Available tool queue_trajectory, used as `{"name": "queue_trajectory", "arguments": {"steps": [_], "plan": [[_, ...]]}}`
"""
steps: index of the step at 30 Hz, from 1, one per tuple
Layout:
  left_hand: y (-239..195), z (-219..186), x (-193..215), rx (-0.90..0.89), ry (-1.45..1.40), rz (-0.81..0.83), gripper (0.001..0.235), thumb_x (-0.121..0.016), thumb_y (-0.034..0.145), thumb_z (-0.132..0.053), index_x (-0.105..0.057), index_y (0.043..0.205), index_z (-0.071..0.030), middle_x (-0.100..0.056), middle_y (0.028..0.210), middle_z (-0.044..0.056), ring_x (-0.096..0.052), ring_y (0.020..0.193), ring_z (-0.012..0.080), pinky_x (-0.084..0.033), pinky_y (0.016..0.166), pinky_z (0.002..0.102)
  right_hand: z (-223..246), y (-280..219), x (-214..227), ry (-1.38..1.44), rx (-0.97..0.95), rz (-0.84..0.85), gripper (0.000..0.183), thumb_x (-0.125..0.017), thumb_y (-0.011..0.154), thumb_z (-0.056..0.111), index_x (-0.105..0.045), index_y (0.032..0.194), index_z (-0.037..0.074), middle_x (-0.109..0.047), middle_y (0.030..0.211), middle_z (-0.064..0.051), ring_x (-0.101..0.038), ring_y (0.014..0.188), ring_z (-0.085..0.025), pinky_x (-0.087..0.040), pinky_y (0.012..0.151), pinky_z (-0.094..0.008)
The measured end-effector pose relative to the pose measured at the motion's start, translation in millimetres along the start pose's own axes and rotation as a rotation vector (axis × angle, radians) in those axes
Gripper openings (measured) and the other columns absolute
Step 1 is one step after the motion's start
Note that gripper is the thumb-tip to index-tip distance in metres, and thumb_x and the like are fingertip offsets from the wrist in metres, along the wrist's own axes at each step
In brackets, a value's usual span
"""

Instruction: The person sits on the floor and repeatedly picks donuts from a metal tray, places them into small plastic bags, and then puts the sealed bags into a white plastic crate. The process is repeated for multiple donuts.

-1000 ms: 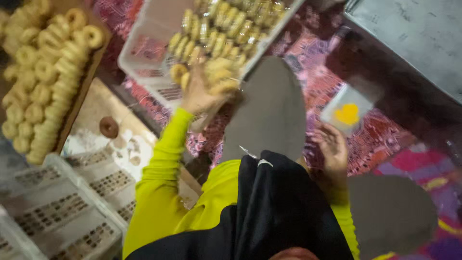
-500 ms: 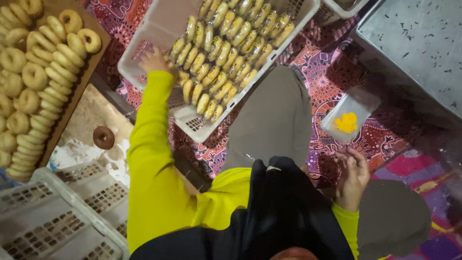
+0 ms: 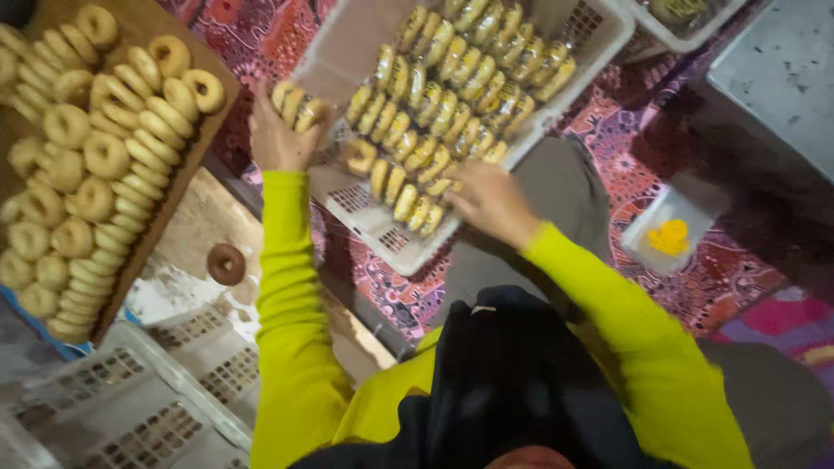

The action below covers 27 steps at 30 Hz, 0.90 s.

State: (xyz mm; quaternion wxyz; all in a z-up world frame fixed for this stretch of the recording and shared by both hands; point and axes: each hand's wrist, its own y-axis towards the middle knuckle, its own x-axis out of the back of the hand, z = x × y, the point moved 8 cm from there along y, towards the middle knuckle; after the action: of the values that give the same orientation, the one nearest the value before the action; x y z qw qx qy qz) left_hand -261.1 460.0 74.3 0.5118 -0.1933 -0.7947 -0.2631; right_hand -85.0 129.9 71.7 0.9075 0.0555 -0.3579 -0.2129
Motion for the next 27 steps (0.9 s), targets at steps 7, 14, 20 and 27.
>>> {"name": "queue_trajectory", "arguments": {"steps": [7,14,20,27], "plan": [[-10,10,8,0.185,-0.148,0.152,0.104,-0.089,0.065,-0.033,-0.04,0.155,-0.013,-0.06,0.139,0.02,-0.059,0.125,0.0417,-0.049,0.106,0.048,-8,149,-271,-0.288,0.171,0.395,0.021,-0.059,0.089,0.016,-0.074,0.1,0.008,-0.071,0.097,-0.015,-0.071,0.087,-0.033,-0.056,0.076,-0.048],[-12,10,-23,0.032,0.014,0.156,0.107,-0.093,0.062,-0.045,-0.042,0.148,-0.007,-0.059,0.136,0.022,-0.058,0.121,0.0454,-0.05,0.097,0.053,-19,154,-291,-0.467,0.391,0.226,0.02,-0.06,0.08,0.02,-0.076,0.088,0.011,-0.073,0.096,-0.006,-0.067,0.101,-0.025,-0.046,0.098,-0.045],[-12,41,-84,0.135,0.198,0.377,0.092,-0.092,0.065,-0.047,-0.048,0.134,-0.006,-0.061,0.128,0.022,-0.059,0.118,0.0417,-0.05,0.093,0.054,-31,103,-259,-0.659,0.254,0.482,0.028,-0.059,0.091,0.028,-0.073,0.108,0.011,-0.069,0.114,-0.006,-0.058,0.116,-0.023,-0.037,0.113,-0.044],[-21,32,-159,0.099,0.38,0.563,0.1,-0.082,0.077,-0.049,-0.03,0.153,-0.01,-0.04,0.157,0.017,-0.042,0.143,0.0378,-0.041,0.113,0.058,-27,83,-249,-0.604,0.098,0.449,0.065,-0.062,0.081,0.038,-0.057,0.139,0.007,-0.057,0.143,-0.011,-0.051,0.128,-0.027,-0.033,0.11,-0.048]]}}
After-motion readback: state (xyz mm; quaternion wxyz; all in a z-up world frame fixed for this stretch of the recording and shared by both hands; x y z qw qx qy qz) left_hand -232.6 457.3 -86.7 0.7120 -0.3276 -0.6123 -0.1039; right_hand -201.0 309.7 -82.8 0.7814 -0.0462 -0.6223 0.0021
